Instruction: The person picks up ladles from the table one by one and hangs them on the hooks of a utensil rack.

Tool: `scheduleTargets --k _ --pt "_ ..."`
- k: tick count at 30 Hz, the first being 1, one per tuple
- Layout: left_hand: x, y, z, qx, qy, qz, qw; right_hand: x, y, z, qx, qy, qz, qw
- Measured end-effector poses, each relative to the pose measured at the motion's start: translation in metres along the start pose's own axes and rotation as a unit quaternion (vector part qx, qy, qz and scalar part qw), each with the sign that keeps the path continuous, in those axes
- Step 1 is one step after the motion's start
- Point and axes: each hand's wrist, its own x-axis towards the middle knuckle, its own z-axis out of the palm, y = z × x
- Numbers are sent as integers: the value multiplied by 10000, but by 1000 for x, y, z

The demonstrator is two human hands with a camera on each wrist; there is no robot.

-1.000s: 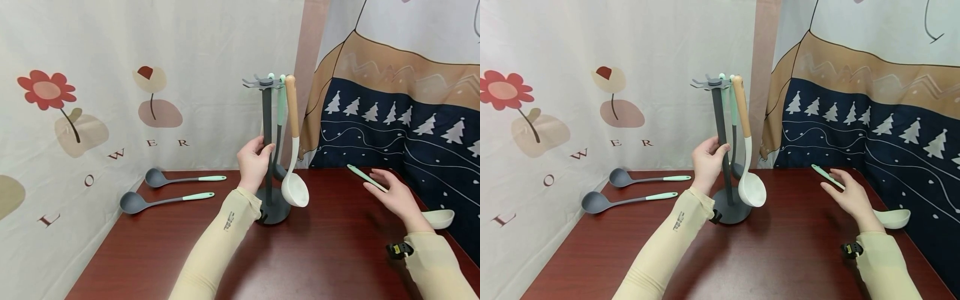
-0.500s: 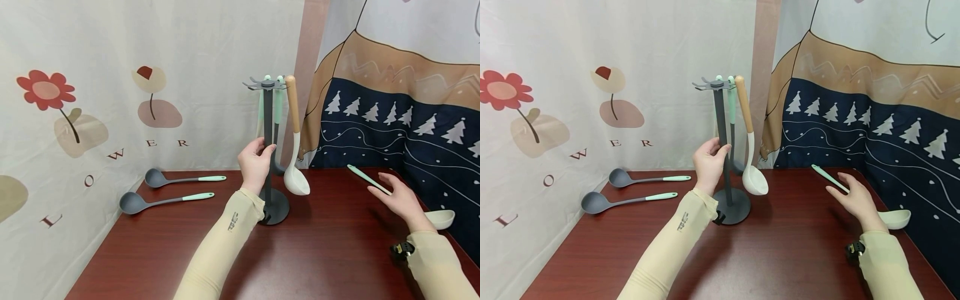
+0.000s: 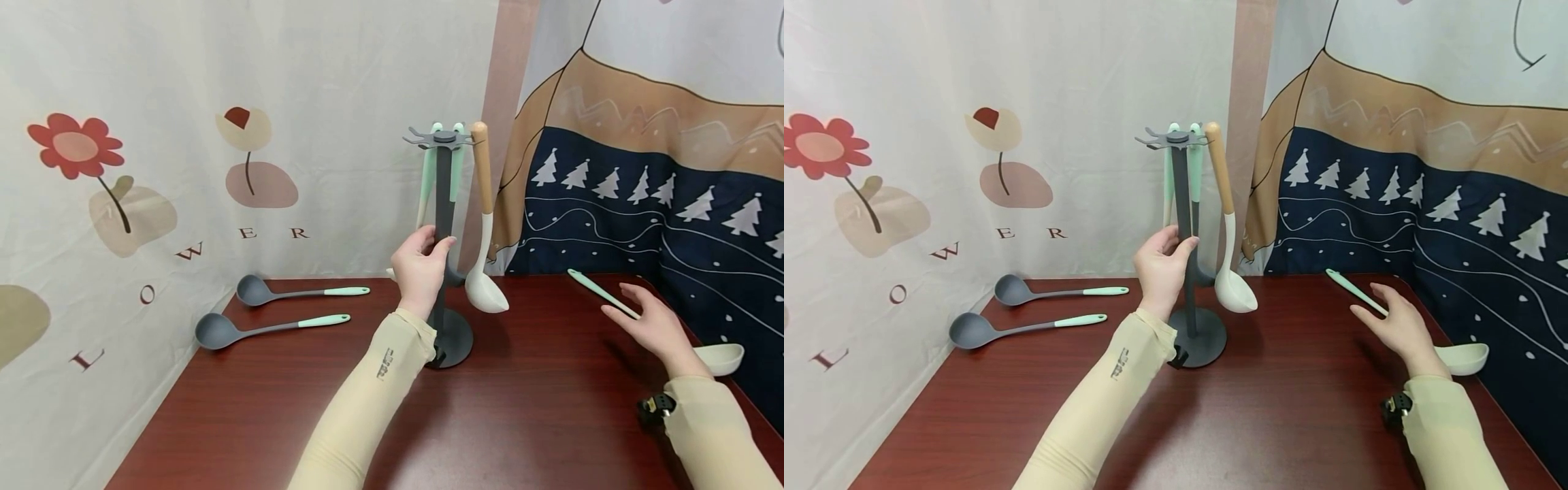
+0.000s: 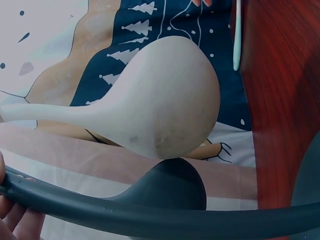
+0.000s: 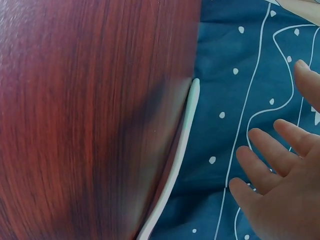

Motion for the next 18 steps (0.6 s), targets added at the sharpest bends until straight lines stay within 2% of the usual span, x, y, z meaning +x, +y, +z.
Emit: scheduleTargets --k 8,18 --pt "-1 -2 1 -37 9 -128 9999 6 7 2 -131 -39 -50 9999" --pt "-2 -3 3 -43 98 -33 9999 9 11 3 -357 -41 -18 9994"
